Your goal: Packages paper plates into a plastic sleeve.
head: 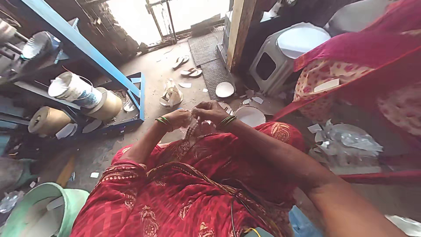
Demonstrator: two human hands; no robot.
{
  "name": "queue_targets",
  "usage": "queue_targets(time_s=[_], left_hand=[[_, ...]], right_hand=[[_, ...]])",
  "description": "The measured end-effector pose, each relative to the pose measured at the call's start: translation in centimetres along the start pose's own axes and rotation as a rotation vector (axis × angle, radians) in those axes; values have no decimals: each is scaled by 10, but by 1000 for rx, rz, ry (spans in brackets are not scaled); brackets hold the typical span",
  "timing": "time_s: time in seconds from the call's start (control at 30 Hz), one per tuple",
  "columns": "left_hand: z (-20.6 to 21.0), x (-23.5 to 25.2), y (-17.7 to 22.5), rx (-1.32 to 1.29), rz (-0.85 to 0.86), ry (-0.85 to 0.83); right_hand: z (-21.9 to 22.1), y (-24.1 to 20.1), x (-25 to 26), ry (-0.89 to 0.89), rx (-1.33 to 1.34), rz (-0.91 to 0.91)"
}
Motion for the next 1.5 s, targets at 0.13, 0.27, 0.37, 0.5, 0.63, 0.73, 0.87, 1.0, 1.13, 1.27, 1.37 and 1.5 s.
queue_targets(time_s=[0.13, 0.27, 0.37, 0.5, 0.63, 0.73, 0.87, 1.0, 1.13, 1.27, 1.37, 1.5], left_hand=[[3, -5, -1, -120, 47, -113], [1, -15, 3, -26, 111, -169], [5, -21, 9, 70, 145, -209], [8, -22, 20, 589, 104, -180], [25, -18, 35, 1152, 162, -235], [22, -16, 38, 1300, 172, -107], [20, -38, 60, 1491, 386, 162], [43, -72, 93, 1649, 581, 375], [57, -94, 108, 1684, 819, 581], [56, -95, 114, 1634, 849, 657], [56, -87, 110, 1726, 834, 545], [46, -80, 106, 1650, 800, 517]], right_hand=[[-7, 4, -2, 46, 135, 56], [-2, 1, 0, -4, 262, 36], [5, -10, -2, -113, 189, -26], [10, -41, -10, -103, -566, -544], [34, -48, -30, -99, -1136, -963], [29, -53, -32, -73, -1127, -1005], [7, -71, -28, 102, -812, -936], [-9, -70, -16, 172, -587, -746], [-8, -81, -15, 145, -564, -687], [-9, -75, -10, 113, -508, -705], [-8, -67, -5, 68, -577, -669], [-17, -64, -6, 190, -625, -612]])
Point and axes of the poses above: each hand's wrist, its own x-axis towards the middle knuckle, its own z-axis out of the palm, y = z × x, the point moved 9 cm from there along x, towards the middle knuckle
